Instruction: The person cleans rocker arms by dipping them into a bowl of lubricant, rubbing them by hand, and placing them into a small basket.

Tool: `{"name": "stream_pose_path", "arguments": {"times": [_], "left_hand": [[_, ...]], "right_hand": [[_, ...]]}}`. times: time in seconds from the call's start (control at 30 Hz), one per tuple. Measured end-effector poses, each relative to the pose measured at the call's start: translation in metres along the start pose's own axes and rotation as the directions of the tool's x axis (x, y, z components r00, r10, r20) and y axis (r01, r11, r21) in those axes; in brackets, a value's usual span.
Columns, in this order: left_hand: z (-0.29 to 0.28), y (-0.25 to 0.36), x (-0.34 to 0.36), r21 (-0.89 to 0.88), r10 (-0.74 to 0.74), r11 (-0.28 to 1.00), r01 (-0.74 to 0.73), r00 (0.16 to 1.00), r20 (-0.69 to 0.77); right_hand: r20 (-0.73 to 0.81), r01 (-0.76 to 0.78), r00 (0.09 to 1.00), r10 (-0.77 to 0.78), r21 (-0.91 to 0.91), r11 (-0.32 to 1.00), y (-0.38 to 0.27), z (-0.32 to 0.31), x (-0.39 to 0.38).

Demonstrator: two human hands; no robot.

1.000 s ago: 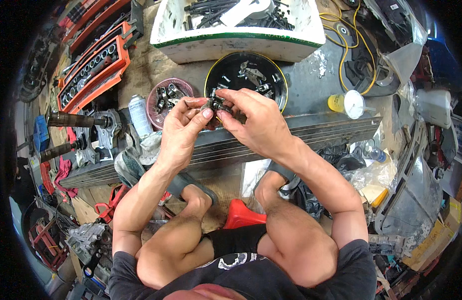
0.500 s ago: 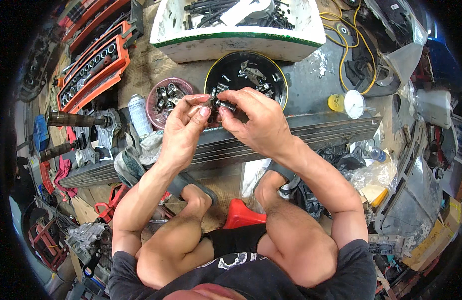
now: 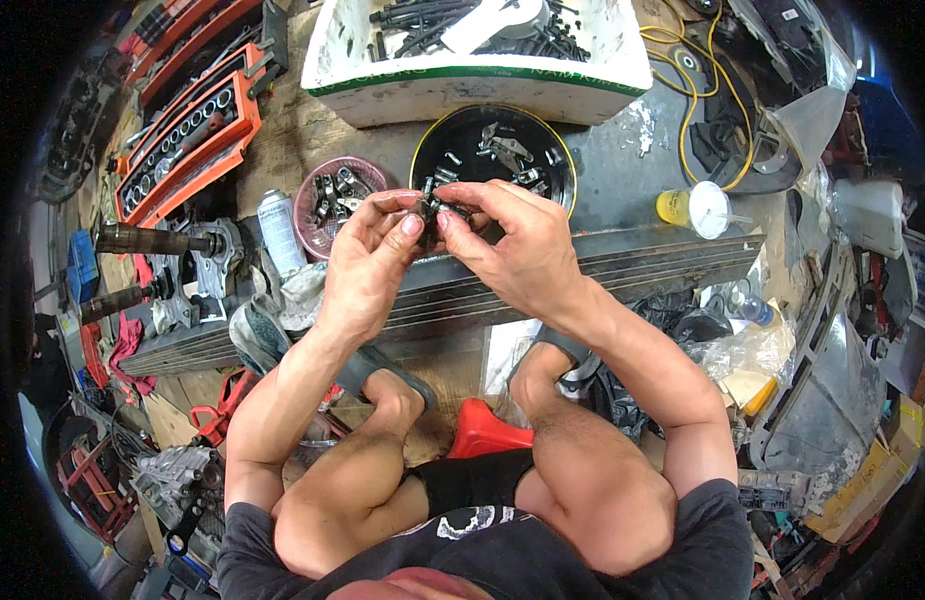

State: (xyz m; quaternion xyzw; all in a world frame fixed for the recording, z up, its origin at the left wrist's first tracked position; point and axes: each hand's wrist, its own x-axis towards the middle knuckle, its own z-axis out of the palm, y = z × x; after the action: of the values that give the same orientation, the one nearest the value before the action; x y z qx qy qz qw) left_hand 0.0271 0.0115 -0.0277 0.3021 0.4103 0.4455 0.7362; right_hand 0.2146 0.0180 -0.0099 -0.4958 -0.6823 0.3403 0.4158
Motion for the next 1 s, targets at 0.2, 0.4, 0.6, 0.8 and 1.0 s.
{"name": "stream_pose_path", "arguments": {"times": [0.2,0.4,0.6,0.8,1.0], "left_hand": [[0.005,-0.004,-0.002,0.146,0.076,0.987,-0.072,0.997,-0.023],[0.001,-0.008,-0.003,0.479,0.176,0.865,-0.147,0.984,-0.017],[-0.001,-0.007,-0.003,0.764,0.422,0.574,-0.295,0.906,0.033],[-0.005,-0.007,-0.001,0.829,0.538,0.370,-0.418,0.824,0.176],[-0.006,0.004,-0.004,0.825,0.478,0.385,-0.413,0.854,0.205]], "right_hand": [[0.001,-0.140,0.990,0.141,0.087,0.986,0.001,0.006,-0.004],[0.057,-0.266,0.964,0.260,0.170,0.949,-0.005,0.011,-0.006],[0.047,-0.211,0.977,0.206,0.146,0.966,-0.008,0.013,-0.007],[0.190,-0.392,0.916,0.354,0.230,0.891,-0.009,0.009,-0.008],[0.372,-0.579,0.815,0.444,0.528,0.621,0.003,0.003,-0.004]]}}
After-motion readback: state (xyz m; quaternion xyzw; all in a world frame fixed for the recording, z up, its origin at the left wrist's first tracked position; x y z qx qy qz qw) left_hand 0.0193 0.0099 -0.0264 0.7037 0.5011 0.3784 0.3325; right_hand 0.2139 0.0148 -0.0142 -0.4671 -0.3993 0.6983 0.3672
